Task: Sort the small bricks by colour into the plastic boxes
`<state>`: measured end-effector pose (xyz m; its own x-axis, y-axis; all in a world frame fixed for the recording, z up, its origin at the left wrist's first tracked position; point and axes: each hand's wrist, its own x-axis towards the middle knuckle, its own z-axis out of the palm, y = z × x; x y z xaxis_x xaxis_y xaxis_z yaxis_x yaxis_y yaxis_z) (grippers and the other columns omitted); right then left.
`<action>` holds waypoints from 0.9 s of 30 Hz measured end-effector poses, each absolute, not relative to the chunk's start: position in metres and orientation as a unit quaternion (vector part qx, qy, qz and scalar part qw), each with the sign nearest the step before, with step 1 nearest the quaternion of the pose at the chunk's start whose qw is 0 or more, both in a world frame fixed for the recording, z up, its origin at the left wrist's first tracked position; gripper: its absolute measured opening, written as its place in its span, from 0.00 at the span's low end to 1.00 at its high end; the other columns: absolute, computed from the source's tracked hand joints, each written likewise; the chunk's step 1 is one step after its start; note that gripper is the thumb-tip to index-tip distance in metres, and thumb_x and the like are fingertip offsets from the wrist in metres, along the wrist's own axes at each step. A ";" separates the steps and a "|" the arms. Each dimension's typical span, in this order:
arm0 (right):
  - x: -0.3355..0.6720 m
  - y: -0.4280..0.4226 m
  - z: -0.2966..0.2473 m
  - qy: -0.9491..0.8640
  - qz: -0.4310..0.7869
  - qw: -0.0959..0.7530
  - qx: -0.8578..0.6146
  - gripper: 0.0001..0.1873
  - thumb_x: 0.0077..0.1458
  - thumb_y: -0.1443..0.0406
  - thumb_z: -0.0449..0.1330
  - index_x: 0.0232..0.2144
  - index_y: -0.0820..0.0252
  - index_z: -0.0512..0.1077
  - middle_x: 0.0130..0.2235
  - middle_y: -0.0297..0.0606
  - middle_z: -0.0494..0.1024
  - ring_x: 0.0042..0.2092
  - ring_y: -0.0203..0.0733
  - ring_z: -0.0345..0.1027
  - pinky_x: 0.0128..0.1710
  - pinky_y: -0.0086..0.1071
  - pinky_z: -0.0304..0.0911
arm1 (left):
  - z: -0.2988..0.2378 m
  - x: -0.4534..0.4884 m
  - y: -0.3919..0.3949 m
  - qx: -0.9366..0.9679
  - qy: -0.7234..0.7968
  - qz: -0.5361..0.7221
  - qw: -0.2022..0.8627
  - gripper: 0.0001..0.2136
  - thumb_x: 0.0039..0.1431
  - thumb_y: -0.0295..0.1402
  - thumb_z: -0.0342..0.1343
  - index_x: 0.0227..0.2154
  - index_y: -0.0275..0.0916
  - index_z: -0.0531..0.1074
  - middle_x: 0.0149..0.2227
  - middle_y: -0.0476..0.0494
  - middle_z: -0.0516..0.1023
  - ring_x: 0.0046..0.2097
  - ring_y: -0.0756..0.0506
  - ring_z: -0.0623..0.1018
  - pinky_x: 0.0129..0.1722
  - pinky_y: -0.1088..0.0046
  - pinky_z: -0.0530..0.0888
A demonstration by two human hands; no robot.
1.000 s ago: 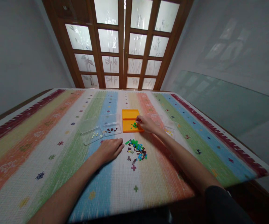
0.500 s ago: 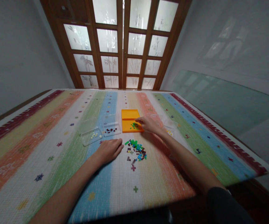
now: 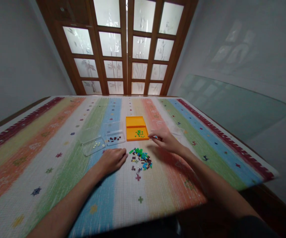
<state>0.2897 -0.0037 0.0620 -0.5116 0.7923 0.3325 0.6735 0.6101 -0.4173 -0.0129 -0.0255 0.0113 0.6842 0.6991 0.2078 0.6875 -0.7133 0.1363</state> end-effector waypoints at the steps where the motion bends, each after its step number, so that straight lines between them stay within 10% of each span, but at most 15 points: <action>1: 0.292 -0.009 0.057 -0.866 0.124 0.237 -0.423 0.11 0.63 0.69 0.54 0.41 0.60 0.78 0.38 0.41 0.81 0.35 0.39 0.71 0.38 0.32 0.63 | 0.011 -0.013 -0.026 0.918 0.376 0.126 0.023 0.13 0.70 0.36 0.42 0.31 0.40 0.66 0.28 0.45 0.76 0.30 0.46 0.76 0.30 0.72 0.68; 27: 0.290 -0.048 0.017 -0.857 0.176 0.250 -0.415 0.09 0.63 0.67 0.55 0.41 0.61 0.75 0.38 0.39 0.74 0.33 0.37 0.66 0.35 0.31 0.61 | 0.008 -0.011 -0.026 0.922 0.333 0.198 0.001 0.15 0.70 0.35 0.43 0.27 0.40 0.67 0.21 0.48 0.72 0.23 0.48 0.71 0.25 0.73 0.60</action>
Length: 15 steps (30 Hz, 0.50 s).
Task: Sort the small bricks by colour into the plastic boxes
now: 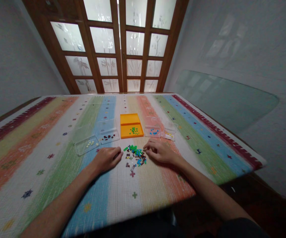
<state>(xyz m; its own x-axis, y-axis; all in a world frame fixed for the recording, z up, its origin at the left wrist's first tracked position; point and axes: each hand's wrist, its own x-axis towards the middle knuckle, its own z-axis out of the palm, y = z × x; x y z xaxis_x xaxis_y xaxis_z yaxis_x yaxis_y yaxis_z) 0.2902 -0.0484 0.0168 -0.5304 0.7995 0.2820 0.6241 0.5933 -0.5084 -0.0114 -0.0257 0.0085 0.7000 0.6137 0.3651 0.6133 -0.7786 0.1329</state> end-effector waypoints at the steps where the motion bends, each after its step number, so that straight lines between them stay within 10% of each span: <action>1: 0.289 -0.050 0.018 -0.857 0.200 0.249 -0.405 0.09 0.62 0.66 0.56 0.41 0.61 0.75 0.37 0.39 0.74 0.32 0.36 0.66 0.34 0.31 0.61 | 0.008 -0.011 -0.026 0.922 0.332 0.200 -0.001 0.15 0.69 0.35 0.43 0.27 0.40 0.67 0.21 0.48 0.72 0.23 0.48 0.71 0.25 0.73 0.60; 15: 0.287 -0.054 0.019 -0.885 0.198 0.233 -0.352 0.10 0.61 0.68 0.56 0.39 0.58 0.78 0.38 0.38 0.74 0.35 0.37 0.67 0.37 0.32 0.63 | 0.006 -0.012 -0.024 0.925 0.319 0.206 0.001 0.14 0.70 0.35 0.43 0.29 0.39 0.67 0.23 0.48 0.73 0.25 0.48 0.73 0.25 0.73 0.61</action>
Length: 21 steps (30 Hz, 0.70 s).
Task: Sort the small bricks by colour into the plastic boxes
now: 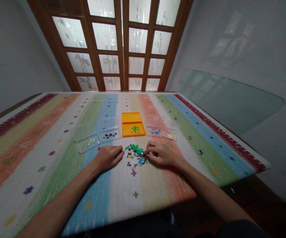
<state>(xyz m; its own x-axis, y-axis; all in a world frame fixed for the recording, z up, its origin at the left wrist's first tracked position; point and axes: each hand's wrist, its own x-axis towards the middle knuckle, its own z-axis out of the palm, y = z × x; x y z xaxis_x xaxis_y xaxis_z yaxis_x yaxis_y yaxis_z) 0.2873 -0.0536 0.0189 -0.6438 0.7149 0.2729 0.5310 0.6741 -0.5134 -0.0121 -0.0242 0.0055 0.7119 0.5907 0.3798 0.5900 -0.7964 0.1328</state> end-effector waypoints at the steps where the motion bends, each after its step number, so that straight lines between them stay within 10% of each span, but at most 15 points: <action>1: 0.287 -0.054 0.019 -0.884 0.198 0.234 -0.353 0.10 0.61 0.68 0.56 0.38 0.59 0.77 0.37 0.38 0.74 0.35 0.37 0.67 0.37 0.32 0.63 | 0.005 -0.012 -0.024 0.925 0.320 0.205 0.000 0.14 0.70 0.35 0.43 0.29 0.39 0.67 0.23 0.48 0.74 0.25 0.48 0.73 0.26 0.73 0.61; 21: 0.284 -0.054 0.018 -0.891 0.160 0.209 -0.371 0.16 0.63 0.69 0.54 0.49 0.56 0.76 0.43 0.41 0.74 0.40 0.40 0.69 0.41 0.34 0.65 | 0.005 -0.012 -0.024 0.925 0.325 0.198 -0.003 0.13 0.70 0.35 0.43 0.29 0.40 0.67 0.23 0.47 0.75 0.25 0.47 0.74 0.26 0.72 0.62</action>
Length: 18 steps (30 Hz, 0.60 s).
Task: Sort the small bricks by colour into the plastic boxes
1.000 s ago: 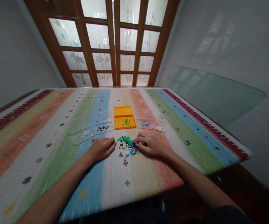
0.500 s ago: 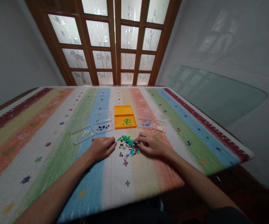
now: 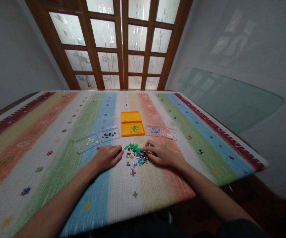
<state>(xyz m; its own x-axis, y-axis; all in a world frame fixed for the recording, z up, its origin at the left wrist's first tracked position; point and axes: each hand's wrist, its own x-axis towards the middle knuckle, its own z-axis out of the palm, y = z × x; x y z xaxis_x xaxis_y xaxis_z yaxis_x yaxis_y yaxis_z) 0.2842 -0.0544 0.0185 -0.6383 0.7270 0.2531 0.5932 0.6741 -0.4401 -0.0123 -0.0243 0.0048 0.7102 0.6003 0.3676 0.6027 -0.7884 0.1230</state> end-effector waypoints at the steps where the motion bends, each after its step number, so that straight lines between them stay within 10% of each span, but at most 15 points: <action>1: 0.284 -0.055 0.018 -0.891 0.157 0.204 -0.373 0.16 0.63 0.69 0.54 0.48 0.56 0.76 0.43 0.42 0.74 0.39 0.40 0.69 0.40 0.35 0.65 | 0.005 -0.012 -0.025 -0.924 -0.327 -0.197 0.003 0.13 0.70 0.36 0.44 0.30 0.40 0.67 0.23 0.47 0.75 0.25 0.47 0.74 0.26 0.72 0.62; 18: 0.285 -0.055 0.020 -0.888 0.174 0.203 -0.373 0.14 0.59 0.72 0.54 0.41 0.58 0.78 0.41 0.40 0.74 0.38 0.40 0.68 0.41 0.35 0.65 | 0.009 -0.011 -0.026 -0.925 -0.331 -0.185 0.001 0.14 0.70 0.35 0.43 0.29 0.40 0.67 0.23 0.47 0.75 0.26 0.48 0.74 0.26 0.72 0.63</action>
